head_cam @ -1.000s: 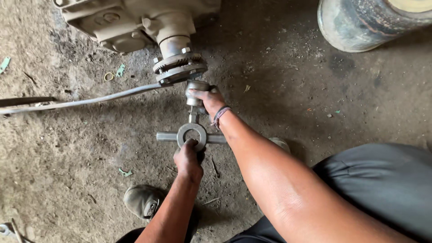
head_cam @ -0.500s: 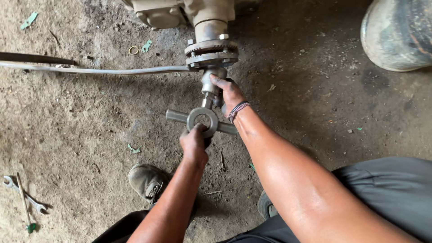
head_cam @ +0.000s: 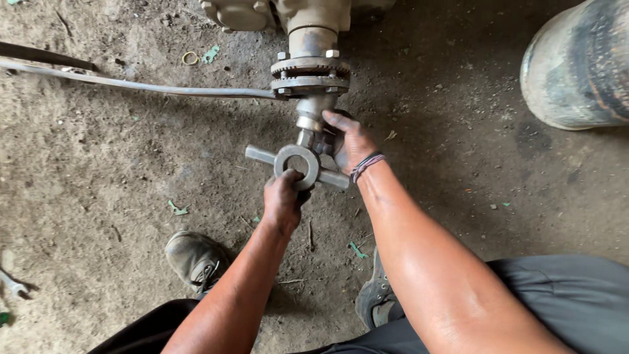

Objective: The person sits on the floor and uses a wrench and a long metal bar to tighten and loosen bolts on a gear assembly attached to a mechanical housing. They repeatedly adjust the gear and use the bar for leverage.

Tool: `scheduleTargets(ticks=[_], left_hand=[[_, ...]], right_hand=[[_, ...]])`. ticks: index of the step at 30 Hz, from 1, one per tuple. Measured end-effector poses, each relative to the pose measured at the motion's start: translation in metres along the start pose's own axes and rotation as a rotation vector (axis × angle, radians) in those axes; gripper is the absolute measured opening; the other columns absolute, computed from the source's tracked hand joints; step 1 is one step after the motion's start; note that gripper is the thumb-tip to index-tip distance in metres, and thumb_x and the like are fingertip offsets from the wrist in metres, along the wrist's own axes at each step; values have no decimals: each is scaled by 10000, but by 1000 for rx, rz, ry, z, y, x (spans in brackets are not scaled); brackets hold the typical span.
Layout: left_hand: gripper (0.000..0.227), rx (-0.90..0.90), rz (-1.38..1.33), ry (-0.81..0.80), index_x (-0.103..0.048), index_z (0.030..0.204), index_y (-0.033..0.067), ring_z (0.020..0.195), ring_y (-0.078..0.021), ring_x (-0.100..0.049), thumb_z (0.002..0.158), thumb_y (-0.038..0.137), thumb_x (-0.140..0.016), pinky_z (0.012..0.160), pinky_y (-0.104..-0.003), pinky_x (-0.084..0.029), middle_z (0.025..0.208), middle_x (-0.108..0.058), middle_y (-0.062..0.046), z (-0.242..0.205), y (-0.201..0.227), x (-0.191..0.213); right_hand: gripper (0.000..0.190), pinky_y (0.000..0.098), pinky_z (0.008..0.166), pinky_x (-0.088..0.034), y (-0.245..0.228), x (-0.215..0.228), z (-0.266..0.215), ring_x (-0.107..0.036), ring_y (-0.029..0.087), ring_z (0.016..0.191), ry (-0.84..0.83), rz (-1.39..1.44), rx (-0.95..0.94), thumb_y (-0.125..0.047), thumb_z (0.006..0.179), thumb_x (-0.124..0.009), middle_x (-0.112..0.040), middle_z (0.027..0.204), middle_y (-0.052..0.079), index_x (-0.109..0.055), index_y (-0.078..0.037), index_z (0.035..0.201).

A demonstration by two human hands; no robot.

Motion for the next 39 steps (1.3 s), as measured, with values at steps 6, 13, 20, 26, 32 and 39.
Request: scheduleTargets(ticks=[6, 13, 20, 26, 32, 39], left_hand=[[189, 3, -135, -33, -618, 1052, 24, 632, -218, -684, 892, 123, -606, 520, -305, -528, 827, -691, -94, 14, 1, -20], [233, -18, -244, 17, -636, 1076, 50, 680, -215, -654, 860, 138, -631, 543, -334, -517, 866, -679, -78, 23, -14, -52], [338, -79, -254, 188, -649, 1120, -37, 813, -246, -680, 833, 133, -699, 709, -397, -571, 991, -700, -145, 10, 3, -82], [416, -311, 66, 298, -639, 1156, -54, 935, -220, -699, 833, 190, -736, 869, -359, -538, 1039, -730, -143, -28, 17, -89], [407, -209, 247, 241, -662, 1101, -120, 867, -232, -686, 838, 186, -715, 751, -402, -560, 994, -734, -189, -1, 43, -81], [334, -147, 125, 210, -664, 1011, -133, 693, -229, -658, 790, 113, -709, 546, -367, -529, 884, -700, -178, 24, 35, -77]], right_hand=[[335, 465, 899, -574, -27, 32, 10, -762, 288, 986, 132, -23, -46, -293, 883, -636, -757, 1065, 152, -670, -46, 1107], [525, 551, 1094, -455, -2, 37, -42, -677, 376, 1090, 538, 211, -22, -537, 919, -596, -732, 1116, 188, -677, -49, 1095], [812, 548, 1086, -408, 11, 14, -29, -606, 404, 1172, 284, 319, 79, -685, 861, -554, -662, 1245, 245, -617, 45, 1212], [544, 496, 1069, -484, 22, 39, -12, -643, 379, 1124, 310, 296, 50, -439, 924, -589, -688, 1190, 211, -640, 28, 1198], [368, 488, 1000, -507, 30, 53, 13, -654, 350, 1033, 470, 378, 23, -357, 888, -578, -697, 1053, 155, -658, -52, 1078], [370, 476, 957, -522, 32, 58, 12, -660, 339, 995, 503, 295, 44, -355, 883, -588, -699, 1039, 162, -656, -37, 1059]])
Point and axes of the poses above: each hand's wrist, its own z-axis towards the middle knuckle, its own x-axis out of the back of the hand, y = z × x, the point moved 5 cm from there along z, towards the middle knuckle
